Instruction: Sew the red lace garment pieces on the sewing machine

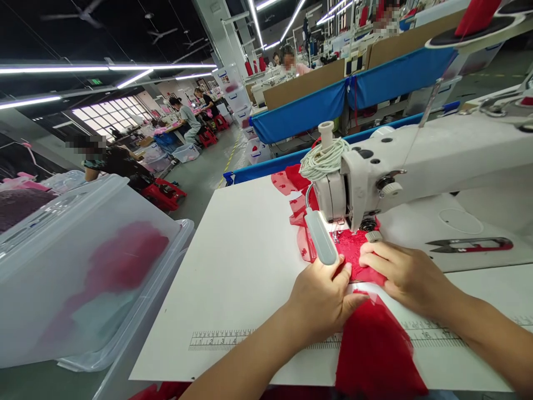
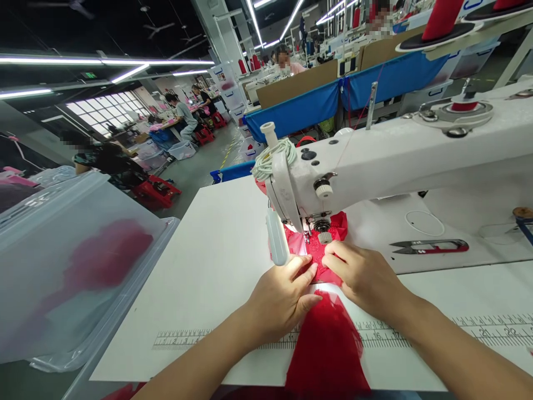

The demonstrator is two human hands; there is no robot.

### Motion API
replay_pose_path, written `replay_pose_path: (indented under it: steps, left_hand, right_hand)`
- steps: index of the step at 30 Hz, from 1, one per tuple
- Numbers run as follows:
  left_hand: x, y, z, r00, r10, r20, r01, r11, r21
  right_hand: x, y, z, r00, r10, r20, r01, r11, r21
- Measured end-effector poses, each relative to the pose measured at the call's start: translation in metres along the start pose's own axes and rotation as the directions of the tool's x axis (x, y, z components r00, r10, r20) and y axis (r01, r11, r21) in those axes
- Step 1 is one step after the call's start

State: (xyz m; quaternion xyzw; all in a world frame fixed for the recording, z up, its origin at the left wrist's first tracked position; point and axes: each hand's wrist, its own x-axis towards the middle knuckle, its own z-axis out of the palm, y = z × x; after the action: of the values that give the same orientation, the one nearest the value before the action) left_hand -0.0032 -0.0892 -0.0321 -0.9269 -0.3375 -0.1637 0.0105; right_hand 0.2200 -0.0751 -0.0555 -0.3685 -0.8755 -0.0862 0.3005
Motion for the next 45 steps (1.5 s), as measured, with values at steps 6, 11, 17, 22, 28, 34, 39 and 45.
replay_pose_path:
  steps: [6,11,17,22,28,34,39,45]
  left_hand:
    - [-0.004,0.001,0.006,0.998,-0.02,-0.055,0.025,0.996,0.088]
    - [-0.006,0.001,0.009,0.994,-0.006,-0.108,0.016,0.995,0.099]
    - [-0.004,0.0,0.01,0.995,-0.005,-0.101,0.015,0.995,0.098]
    - [-0.004,-0.001,0.012,0.996,-0.009,-0.094,0.02,0.993,0.115]
    - [-0.002,-0.003,0.013,0.998,-0.02,-0.061,0.031,0.985,0.171]
    - [0.0,-0.004,0.014,0.994,-0.015,-0.11,0.038,0.977,0.211]
    - [-0.002,-0.003,0.012,0.994,-0.018,-0.105,0.043,0.971,0.236]
    - [-0.006,0.003,0.016,0.99,-0.029,-0.135,0.064,0.962,0.264]
  right_hand:
    - [-0.006,0.001,0.005,1.0,0.017,0.004,-0.018,0.999,0.029]
    - [-0.01,0.0,0.01,0.998,0.059,-0.023,-0.057,0.996,0.074]
    - [-0.004,0.001,0.003,1.0,-0.009,-0.017,0.011,0.998,0.066]
    - [-0.01,0.001,0.014,0.997,0.071,-0.035,-0.068,0.994,0.081]
    - [-0.003,0.004,0.008,0.999,0.044,0.001,-0.044,0.996,0.075]
    - [0.002,0.005,0.004,0.999,0.047,0.005,-0.047,0.997,0.056]
    - [-0.001,0.006,0.006,0.997,0.075,-0.01,-0.074,0.995,0.063]
    - [0.001,0.005,0.006,0.992,0.114,-0.045,-0.111,0.992,0.061]
